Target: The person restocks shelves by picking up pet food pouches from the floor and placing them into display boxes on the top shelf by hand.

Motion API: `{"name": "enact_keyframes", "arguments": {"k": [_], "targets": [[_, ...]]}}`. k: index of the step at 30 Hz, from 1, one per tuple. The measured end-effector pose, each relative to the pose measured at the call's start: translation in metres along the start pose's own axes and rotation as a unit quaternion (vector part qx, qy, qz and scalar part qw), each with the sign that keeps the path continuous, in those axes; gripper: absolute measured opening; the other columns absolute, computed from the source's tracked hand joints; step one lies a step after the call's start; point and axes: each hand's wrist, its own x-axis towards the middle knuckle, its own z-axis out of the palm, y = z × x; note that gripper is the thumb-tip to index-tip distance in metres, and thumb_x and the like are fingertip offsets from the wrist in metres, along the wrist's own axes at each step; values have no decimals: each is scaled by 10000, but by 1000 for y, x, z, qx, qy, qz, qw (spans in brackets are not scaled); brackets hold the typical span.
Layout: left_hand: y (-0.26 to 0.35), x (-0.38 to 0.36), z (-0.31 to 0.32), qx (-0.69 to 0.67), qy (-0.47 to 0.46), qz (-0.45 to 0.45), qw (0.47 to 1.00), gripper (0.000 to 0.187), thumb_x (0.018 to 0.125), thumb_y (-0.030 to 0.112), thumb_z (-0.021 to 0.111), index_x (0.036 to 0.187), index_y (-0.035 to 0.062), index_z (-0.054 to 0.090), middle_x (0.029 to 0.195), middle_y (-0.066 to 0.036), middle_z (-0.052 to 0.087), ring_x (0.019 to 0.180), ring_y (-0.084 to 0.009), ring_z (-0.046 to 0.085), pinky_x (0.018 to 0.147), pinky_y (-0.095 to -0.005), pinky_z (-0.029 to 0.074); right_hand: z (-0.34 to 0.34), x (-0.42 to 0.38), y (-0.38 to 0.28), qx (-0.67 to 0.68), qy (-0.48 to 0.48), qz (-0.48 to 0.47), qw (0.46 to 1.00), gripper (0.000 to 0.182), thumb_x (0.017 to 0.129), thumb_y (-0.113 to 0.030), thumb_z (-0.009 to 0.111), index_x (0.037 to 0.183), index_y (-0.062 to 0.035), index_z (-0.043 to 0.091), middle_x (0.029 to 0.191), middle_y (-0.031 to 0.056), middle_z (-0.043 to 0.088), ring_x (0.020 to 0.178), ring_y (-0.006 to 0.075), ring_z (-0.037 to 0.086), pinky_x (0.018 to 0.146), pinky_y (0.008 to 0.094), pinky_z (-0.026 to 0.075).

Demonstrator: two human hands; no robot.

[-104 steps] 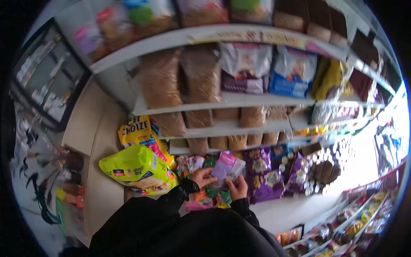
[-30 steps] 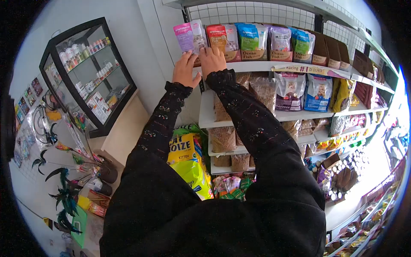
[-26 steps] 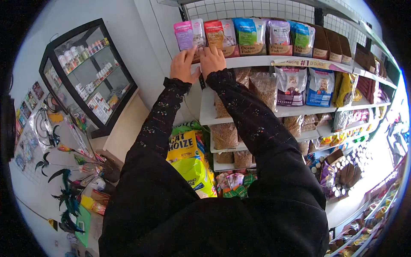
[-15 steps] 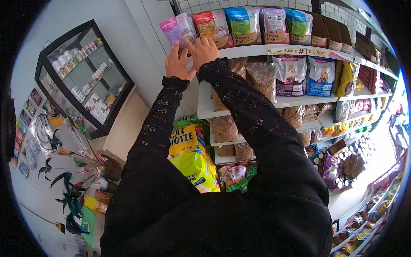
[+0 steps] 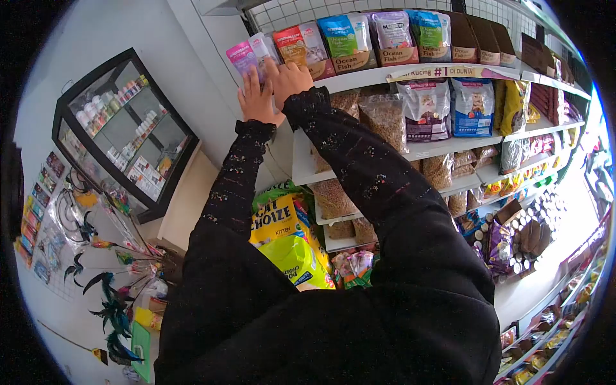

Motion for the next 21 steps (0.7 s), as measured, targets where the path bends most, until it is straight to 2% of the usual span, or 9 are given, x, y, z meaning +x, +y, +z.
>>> {"name": "enact_keyframes", "arguments": {"k": [4,9,12,16,21], "targets": [[0,0,-1,-9,-20,6,1000,860,561,318,692,1311,174,298,1422,-110,70,1290,-339,129,959,-565,170,6,-9,-5,-34,55,-11,998,408,702,-186,539,1094,-84,489,870,24,525,873,194,485,659,336,394],[5,-5,-4,-18,-37,-8,999,876,565,315,684,1327,185,273,1418,-96,103,1281,-347,151,951,-560,195,4,-11,-6,-39,34,-3,999,392,711,-191,533,1088,-88,497,878,10,522,870,188,487,652,332,392],[10,-7,1,-21,-15,-28,999,876,559,299,687,1325,187,276,1405,-101,145,1262,-351,194,950,-538,226,-1,-10,-3,-14,-64,12,998,639,592,-152,615,1199,-78,428,1039,33,487,1003,218,442,761,338,419],[9,-8,3,-35,6,-25,999,880,542,285,701,1314,172,294,1387,-109,189,1237,-354,236,960,-487,254,0,-11,-4,0,-76,20,997,665,577,-146,628,1205,-81,418,1084,45,467,1036,224,425,800,342,422],[8,-8,8,-21,-7,-30,999,877,529,280,709,1299,148,310,1368,-126,219,1221,-366,251,962,-445,282,2,-15,-2,-10,-16,-11,1000,511,652,-151,576,1144,-83,456,982,21,489,985,197,440,705,330,449]]}}
